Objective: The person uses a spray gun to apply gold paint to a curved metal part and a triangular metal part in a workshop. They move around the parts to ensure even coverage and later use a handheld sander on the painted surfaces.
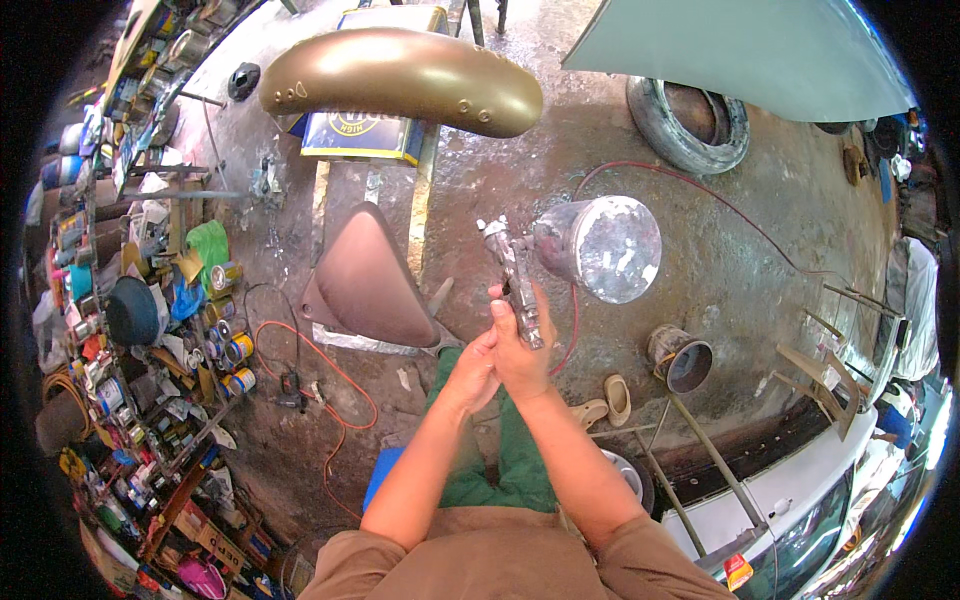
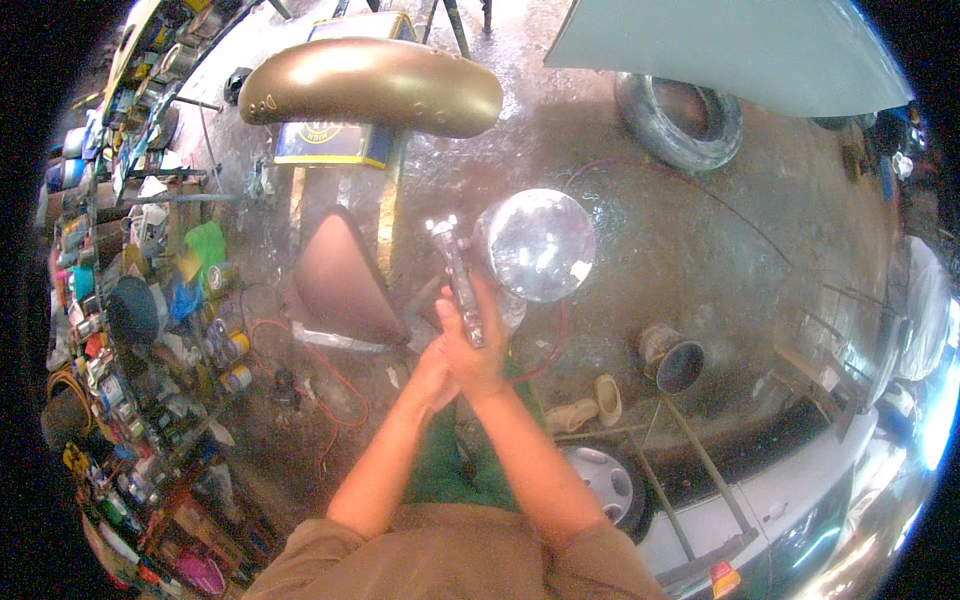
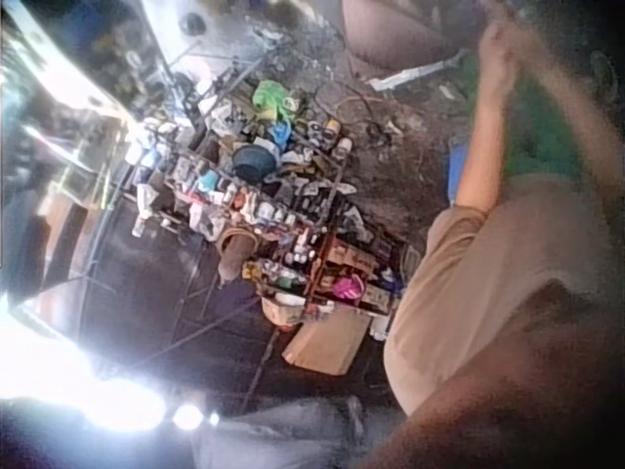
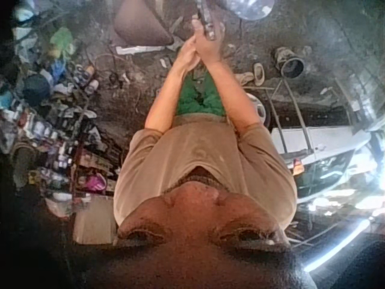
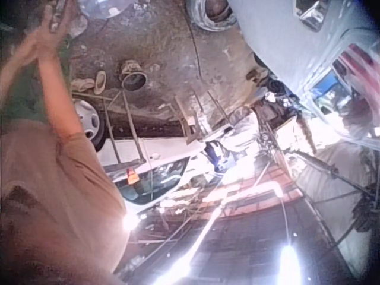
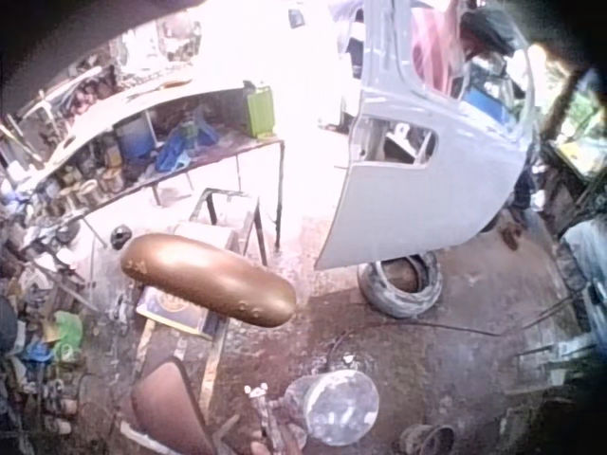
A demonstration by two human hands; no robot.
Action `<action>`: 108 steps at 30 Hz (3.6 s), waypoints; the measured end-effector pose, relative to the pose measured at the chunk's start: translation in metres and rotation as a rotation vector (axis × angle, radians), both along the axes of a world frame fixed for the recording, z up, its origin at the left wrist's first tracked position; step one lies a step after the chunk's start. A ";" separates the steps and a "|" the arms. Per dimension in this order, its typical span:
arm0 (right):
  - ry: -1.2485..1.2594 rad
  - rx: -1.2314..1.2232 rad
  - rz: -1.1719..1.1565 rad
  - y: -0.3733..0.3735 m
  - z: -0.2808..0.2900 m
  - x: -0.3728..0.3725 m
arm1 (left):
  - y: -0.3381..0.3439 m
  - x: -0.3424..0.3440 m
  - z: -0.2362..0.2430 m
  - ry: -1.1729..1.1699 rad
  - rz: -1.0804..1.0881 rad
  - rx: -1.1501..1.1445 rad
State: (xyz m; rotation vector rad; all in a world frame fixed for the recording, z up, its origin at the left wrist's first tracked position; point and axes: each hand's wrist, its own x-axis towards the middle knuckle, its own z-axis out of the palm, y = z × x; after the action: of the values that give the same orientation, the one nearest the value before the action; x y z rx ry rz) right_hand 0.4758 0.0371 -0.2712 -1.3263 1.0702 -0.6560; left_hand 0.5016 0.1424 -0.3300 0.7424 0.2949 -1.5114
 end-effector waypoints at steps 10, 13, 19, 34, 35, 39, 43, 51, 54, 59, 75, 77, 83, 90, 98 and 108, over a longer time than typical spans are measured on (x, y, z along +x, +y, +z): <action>0.033 -0.056 0.022 0.000 -0.007 -0.014 | -0.006 -0.007 0.008 -0.022 -0.021 0.054; 0.009 -0.082 0.046 -0.003 -0.004 -0.017 | -0.006 -0.007 0.005 -0.055 -0.066 0.053; 0.099 -0.217 0.214 -0.001 -0.022 -0.031 | -0.011 -0.005 0.008 -0.013 -0.042 0.143; 0.107 0.175 -0.145 -0.003 -0.019 -0.041 | -0.010 -0.021 0.002 -0.118 -0.183 0.093; 0.110 0.182 -0.119 -0.002 -0.016 -0.034 | -0.007 -0.016 0.002 -0.099 -0.153 0.079; 0.097 -0.296 0.158 0.001 -0.004 -0.015 | 0.005 0.004 0.009 -0.092 -0.038 0.070; 0.123 -0.281 0.273 0.004 -0.002 -0.013 | 0.006 0.007 0.017 -0.109 0.066 -0.039; 0.337 -0.331 0.225 -0.005 -0.026 -0.018 | -0.016 -0.015 0.001 0.001 0.033 0.127; 0.318 -0.478 0.283 0.003 -0.033 -0.003 | -0.015 -0.003 0.011 -0.006 0.203 0.108; 0.300 -0.639 0.437 0.009 -0.022 0.013 | 0.007 0.000 -0.015 -0.051 0.279 0.103; 0.404 -0.786 0.793 -0.022 -0.023 0.060 | -0.033 0.003 -0.056 0.093 0.470 -0.068; 0.407 -0.736 0.737 -0.019 -0.012 0.062 | -0.034 0.006 -0.060 0.155 0.530 -0.005; 0.323 -0.826 0.701 -0.020 -0.024 0.077 | -0.037 0.025 -0.025 0.120 0.525 0.028; 0.197 -0.737 0.775 -0.007 0.020 0.138 | -0.029 0.036 -0.009 -0.448 0.521 0.159; 0.234 -0.679 0.375 -0.013 0.032 0.052 | -0.031 0.010 0.011 0.003 0.501 0.061; 0.159 0.050 -0.192 -0.032 0.065 -0.034 | -0.041 -0.045 0.038 0.098 -0.133 -0.049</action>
State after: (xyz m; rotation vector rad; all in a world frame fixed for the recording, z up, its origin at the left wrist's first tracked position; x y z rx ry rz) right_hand 0.4422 0.0049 -0.2060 -1.2578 1.3469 -0.6689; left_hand 0.4563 0.1009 -0.2917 0.6606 0.2857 -1.6781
